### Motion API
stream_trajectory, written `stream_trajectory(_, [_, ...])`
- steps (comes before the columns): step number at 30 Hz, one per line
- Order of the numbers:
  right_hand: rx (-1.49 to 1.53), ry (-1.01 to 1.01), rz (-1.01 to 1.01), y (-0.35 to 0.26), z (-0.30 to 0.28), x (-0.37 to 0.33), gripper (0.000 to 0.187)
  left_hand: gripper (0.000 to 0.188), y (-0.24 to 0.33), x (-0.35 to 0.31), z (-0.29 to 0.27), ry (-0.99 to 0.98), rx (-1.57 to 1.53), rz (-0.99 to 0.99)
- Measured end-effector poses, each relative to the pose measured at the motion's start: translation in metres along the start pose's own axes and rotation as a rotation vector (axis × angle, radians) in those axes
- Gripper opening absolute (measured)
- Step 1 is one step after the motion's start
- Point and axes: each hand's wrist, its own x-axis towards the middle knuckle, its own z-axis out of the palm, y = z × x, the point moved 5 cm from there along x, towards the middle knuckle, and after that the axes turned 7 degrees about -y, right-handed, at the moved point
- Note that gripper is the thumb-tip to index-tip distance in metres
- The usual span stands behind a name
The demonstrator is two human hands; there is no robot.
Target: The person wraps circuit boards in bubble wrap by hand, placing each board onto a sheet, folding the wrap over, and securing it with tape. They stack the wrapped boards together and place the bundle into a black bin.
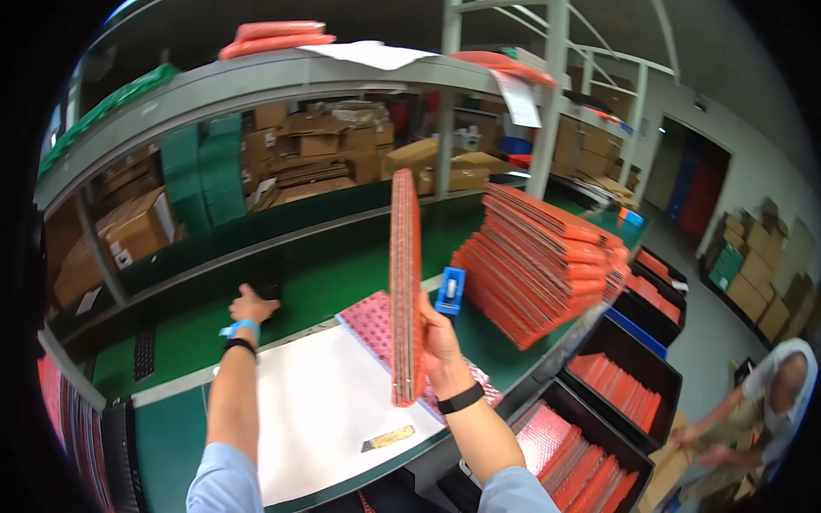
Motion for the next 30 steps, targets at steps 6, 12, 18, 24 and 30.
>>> stream_trajectory(6, [0.032,0.082,0.008,-0.027,0.009,-0.047,0.035,0.078,-0.074,-0.043,-0.121,0.21,-0.04,0.46])
stream_trajectory(12, [-0.251,0.123,0.084,-0.024,0.018,-0.092,0.037,0.068,-0.263,-0.163,-0.184,0.077,-0.323,0.489])
stream_trajectory(18, [-0.497,0.154,0.036,-0.041,0.014,-0.108,0.035,0.074,-0.359,-0.24,-0.149,0.161,-0.206,0.258])
stream_trajectory(24, [-1.467,0.102,-0.391,-0.166,0.134,-0.139,0.028,0.065,-0.309,-0.295,-0.138,0.164,0.009,0.141])
stream_trajectory(30, [-2.424,0.335,-0.958,-0.313,0.258,-0.141,0.034,0.069,-0.293,-0.305,-0.134,0.162,0.084,0.066])
